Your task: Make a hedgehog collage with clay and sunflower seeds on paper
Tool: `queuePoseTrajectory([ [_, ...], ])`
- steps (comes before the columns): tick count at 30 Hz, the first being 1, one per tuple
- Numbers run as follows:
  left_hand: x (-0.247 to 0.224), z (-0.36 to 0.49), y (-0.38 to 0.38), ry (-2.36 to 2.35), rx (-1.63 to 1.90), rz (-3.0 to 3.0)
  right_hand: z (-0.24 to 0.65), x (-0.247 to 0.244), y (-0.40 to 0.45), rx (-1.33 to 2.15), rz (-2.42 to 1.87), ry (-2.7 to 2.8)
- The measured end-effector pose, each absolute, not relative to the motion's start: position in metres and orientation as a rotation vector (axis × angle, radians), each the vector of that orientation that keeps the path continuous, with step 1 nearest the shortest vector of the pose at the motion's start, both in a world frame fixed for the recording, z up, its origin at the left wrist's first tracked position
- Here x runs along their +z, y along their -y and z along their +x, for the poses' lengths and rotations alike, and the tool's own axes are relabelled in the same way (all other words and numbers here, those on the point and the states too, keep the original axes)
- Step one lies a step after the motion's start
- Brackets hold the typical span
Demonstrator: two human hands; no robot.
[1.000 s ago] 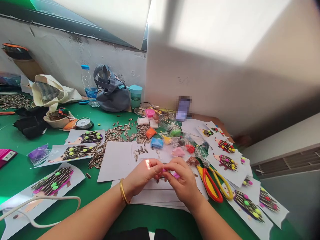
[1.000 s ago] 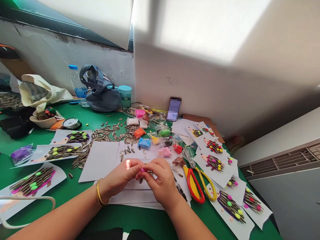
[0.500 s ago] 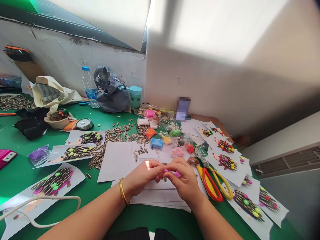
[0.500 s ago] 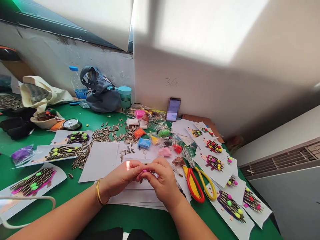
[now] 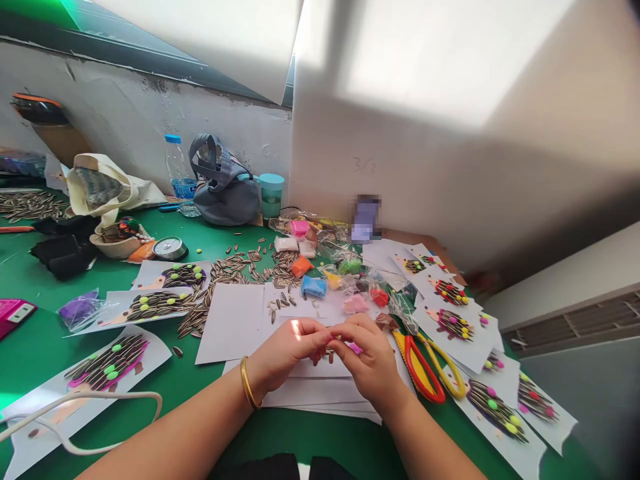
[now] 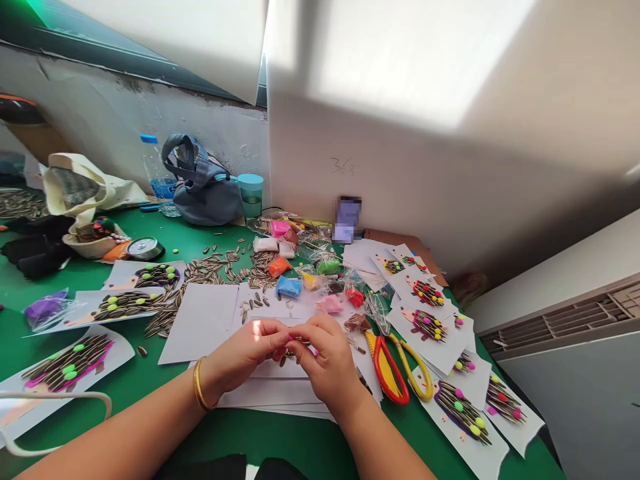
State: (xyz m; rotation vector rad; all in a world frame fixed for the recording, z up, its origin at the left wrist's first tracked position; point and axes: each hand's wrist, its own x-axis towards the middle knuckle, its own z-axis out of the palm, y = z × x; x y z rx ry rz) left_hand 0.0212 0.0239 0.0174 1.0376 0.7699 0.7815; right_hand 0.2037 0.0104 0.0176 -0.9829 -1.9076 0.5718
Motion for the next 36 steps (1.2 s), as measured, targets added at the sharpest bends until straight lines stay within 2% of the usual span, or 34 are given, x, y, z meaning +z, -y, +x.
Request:
queuePoseTrajectory([
  [20,0.0184,0.0229,-0.0243,-0.823,0.841,1.029,0.2050,0.0159,-0.0103,0.454,-0.982,1.894],
  [36,0.0154,0.0231,-0.0253,-0.869,0.824,1.128,0.2019,0.0167,-0.0101,0.543,-0.984,1.869],
])
